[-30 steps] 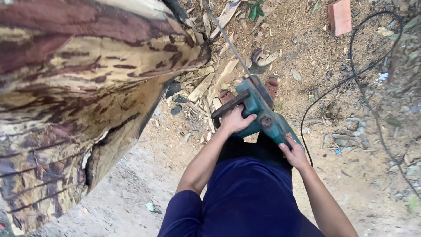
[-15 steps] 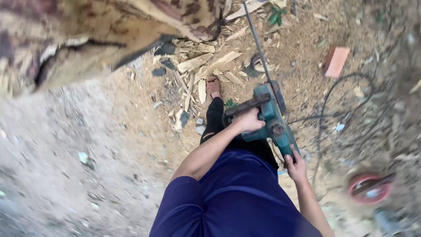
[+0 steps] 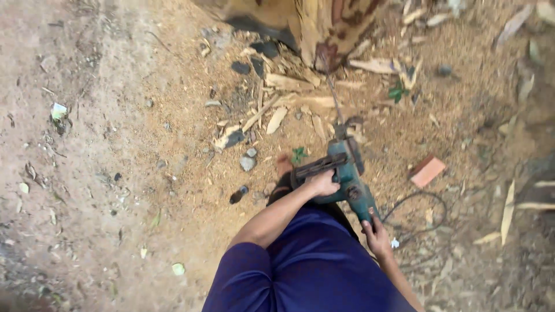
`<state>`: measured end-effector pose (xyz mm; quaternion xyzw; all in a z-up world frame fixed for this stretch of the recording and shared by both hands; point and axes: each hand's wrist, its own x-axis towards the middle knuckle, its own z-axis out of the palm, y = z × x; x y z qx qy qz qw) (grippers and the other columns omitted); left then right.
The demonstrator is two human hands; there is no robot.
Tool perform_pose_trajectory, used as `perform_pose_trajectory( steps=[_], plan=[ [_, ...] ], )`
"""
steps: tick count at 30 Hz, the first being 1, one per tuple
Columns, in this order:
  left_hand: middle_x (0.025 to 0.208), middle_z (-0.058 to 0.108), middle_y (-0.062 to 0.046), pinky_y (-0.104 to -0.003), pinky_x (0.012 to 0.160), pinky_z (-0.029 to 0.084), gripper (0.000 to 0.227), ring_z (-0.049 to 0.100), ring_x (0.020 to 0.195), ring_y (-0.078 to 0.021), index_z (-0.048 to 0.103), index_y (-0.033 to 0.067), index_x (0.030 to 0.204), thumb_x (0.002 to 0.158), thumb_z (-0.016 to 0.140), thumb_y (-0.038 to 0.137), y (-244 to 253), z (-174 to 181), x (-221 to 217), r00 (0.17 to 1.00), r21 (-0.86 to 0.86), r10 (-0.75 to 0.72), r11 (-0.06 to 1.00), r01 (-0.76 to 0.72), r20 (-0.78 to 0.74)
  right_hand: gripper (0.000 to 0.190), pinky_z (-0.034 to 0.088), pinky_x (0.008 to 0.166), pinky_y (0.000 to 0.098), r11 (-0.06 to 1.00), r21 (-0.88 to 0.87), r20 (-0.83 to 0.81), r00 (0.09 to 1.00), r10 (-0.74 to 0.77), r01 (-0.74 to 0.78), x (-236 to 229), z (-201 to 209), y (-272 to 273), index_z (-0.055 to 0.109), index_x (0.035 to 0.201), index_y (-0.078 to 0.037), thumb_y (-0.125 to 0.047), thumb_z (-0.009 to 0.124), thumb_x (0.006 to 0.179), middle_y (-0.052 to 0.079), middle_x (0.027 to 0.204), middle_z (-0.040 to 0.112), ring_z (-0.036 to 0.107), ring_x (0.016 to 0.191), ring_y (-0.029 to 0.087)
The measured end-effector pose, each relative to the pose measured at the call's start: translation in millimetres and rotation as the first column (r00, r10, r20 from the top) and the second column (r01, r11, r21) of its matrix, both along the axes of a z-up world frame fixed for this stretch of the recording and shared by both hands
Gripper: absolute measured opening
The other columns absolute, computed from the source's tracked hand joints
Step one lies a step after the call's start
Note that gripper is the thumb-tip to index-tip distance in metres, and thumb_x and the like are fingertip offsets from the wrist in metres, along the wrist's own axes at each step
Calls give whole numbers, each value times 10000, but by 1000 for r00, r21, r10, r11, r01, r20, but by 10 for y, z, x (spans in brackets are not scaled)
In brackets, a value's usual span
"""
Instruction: Using an electric chainsaw to cut and shape a large wooden log on the ground
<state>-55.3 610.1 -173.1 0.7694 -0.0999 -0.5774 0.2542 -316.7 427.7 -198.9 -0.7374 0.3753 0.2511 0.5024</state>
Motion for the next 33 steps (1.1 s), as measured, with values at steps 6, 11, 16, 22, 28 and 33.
perform_pose_trajectory(
  steps=[6, 11, 16, 22, 28, 33],
  plan=[
    [973, 672, -142, -421, 667, 466, 393, 626, 812, -333, 636, 137, 1227, 900, 553, 339, 756, 58, -130, 955, -30, 292, 956, -291, 57, 716, 508, 976, 448, 924, -148, -144, 932, 332, -352, 547, -34, 180, 593, 1379, -203, -692, 504, 863, 119, 1257, 729, 683, 1184, 335],
    [1133, 688, -177, -443, 936, 549, 487, 662, 1131, -285, 674, 71, 1164, 815, 665, 411, 1158, -169, -190, 862, 65, 499, 861, -505, 88, 688, 508, 1063, 534, 901, -195, -83, 922, 379, -388, 969, 10, 179, 631, 1371, -247, -725, 592, 879, 204, 1155, 766, 693, 1173, 410],
    [895, 734, -187, -514, 783, 576, 374, 738, 952, -342, 732, 2, 974, 795, 705, 329, 1553, -321, -215, 729, 8, 667, 737, -676, 151, 538, 514, 1048, 559, 847, -287, 72, 871, 485, -448, 1250, 77, 238, 661, 1305, -159, -511, 641, 898, 253, 1122, 750, 671, 1168, 449],
    [612, 547, -87, -392, 498, 465, 208, 586, 600, -169, 728, -2, 746, 748, 690, 202, 1793, -390, -272, 542, -128, 810, 576, -808, 225, 225, 542, 980, 500, 803, -528, 207, 874, 439, -278, 1043, -488, 362, 711, 1024, -179, -216, 564, 856, 175, 950, 732, 687, 1065, 379],
    [745, 640, -165, -479, 540, 457, 308, 631, 640, -234, 720, -62, 919, 787, 700, 215, 2018, -797, -304, 472, -81, 846, 504, -860, 249, 251, 561, 903, 500, 950, -290, 185, 966, 178, -119, 997, 330, 710, 776, 1088, -236, -275, 680, 859, 130, 960, 788, 728, 1033, 353],
    [906, 650, -218, -428, 528, 503, 451, 644, 691, -261, 652, -142, 1099, 815, 700, 205, 1999, -581, -298, 378, -52, 896, 400, -915, 231, 149, 605, 698, 325, 920, 232, 788, 616, 14, -317, 1695, 2884, 1005, 810, 959, -49, -119, 693, 900, 96, 636, 814, 781, 636, 190]
  ],
)
